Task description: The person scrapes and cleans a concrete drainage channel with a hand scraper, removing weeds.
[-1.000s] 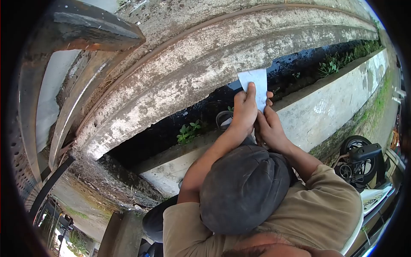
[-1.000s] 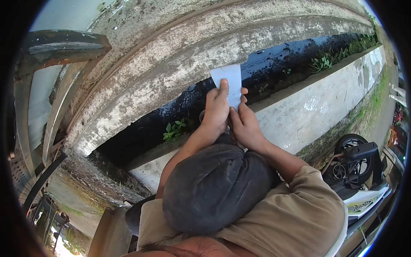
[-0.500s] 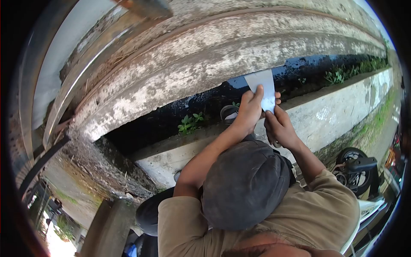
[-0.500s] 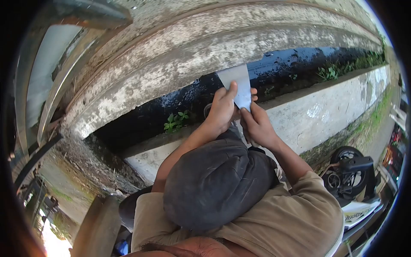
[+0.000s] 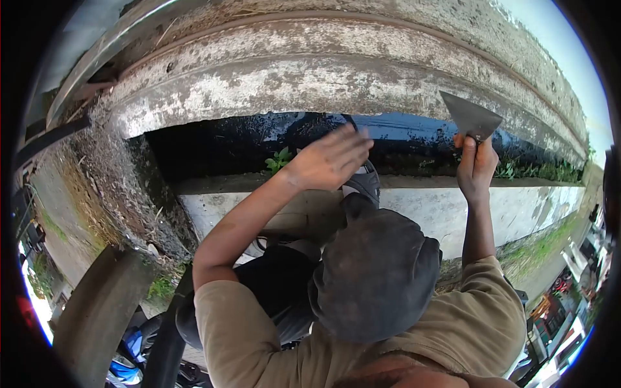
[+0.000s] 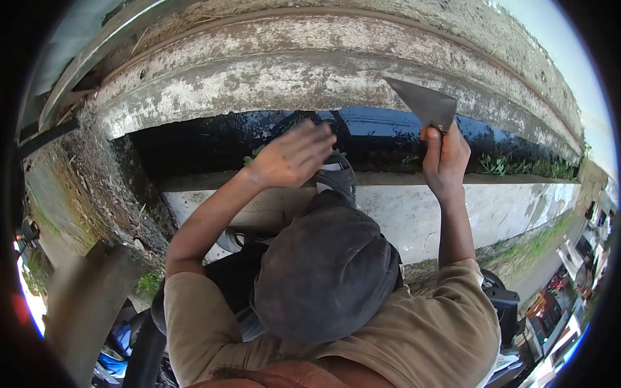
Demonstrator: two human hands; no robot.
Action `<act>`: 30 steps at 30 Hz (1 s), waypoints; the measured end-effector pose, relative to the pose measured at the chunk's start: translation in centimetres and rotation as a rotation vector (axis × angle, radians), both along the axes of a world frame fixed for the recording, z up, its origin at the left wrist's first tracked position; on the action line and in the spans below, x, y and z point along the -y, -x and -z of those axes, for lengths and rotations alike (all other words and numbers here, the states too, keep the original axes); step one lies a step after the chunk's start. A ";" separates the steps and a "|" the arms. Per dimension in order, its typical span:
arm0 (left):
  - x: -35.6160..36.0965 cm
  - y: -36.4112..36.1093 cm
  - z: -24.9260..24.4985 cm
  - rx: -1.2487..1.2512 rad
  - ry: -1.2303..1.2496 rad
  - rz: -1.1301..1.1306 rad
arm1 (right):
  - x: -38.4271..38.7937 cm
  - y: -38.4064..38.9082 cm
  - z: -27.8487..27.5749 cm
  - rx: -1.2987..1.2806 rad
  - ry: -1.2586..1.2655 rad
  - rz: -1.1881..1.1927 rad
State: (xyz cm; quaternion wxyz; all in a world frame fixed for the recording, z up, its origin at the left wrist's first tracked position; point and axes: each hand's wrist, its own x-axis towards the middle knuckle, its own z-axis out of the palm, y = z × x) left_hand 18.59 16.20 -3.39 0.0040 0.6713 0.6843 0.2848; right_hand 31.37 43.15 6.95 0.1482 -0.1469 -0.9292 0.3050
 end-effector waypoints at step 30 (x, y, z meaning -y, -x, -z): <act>3.8 4.6 -0.5 2.418 -0.696 -0.620 | 0.2 -0.9 2.6 0.371 -0.197 -0.357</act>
